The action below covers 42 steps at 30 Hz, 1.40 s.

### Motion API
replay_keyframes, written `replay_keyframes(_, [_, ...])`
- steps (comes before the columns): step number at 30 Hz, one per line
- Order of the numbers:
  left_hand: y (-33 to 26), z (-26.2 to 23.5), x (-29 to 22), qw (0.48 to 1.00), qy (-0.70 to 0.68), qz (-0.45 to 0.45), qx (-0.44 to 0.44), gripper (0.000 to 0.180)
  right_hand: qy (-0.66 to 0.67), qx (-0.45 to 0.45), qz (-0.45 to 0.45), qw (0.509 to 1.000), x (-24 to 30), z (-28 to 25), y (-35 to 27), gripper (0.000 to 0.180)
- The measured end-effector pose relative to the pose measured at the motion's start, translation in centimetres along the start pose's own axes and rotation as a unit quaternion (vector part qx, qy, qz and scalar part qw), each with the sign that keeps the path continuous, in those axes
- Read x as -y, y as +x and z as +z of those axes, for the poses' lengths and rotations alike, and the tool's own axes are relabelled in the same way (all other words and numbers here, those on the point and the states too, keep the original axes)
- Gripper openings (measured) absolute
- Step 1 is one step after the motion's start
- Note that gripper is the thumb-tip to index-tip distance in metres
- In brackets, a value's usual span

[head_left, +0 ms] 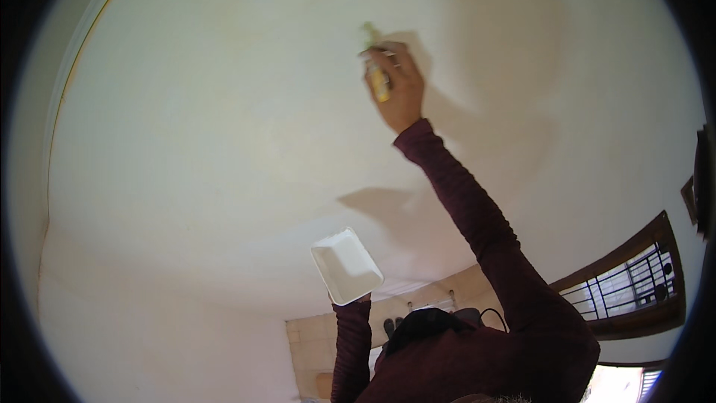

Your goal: The person paints a ceiling using a paintbrush and a small paint tray. They repeatedly dip the brush into the tray and apply white paint to the ceiling surface in steady strokes, working across different sections.

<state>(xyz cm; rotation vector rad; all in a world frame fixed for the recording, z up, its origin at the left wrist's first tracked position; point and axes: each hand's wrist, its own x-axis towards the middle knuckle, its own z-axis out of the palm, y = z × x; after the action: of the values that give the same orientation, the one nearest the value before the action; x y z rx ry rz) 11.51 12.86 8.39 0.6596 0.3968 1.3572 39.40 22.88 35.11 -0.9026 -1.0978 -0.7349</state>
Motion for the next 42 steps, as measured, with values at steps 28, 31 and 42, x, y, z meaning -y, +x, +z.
replay_keyframes(28, [-0.5, 0.5, 0.1, 0.988, 0.145, 0.044, 0.043, 0.05, -0.138, -0.108, 0.004, 0.985, -10.0, -9.7, 7.8, 0.023])
replay_keyframes(31, [-0.7, 1.6, -0.3, 0.995, 0.095, 0.02, 0.02, 0.05, -0.072, -0.059, -0.009, 0.996, -6.9, -7.3, 7.1, 0.023])
replay_keyframes(42, [-0.3, 1.9, 0.1, 0.991, 0.124, 0.021, 0.039, 0.05, 0.165, -0.001, 0.16, 0.973, -12.0, -11.6, 11.4, 0.024])
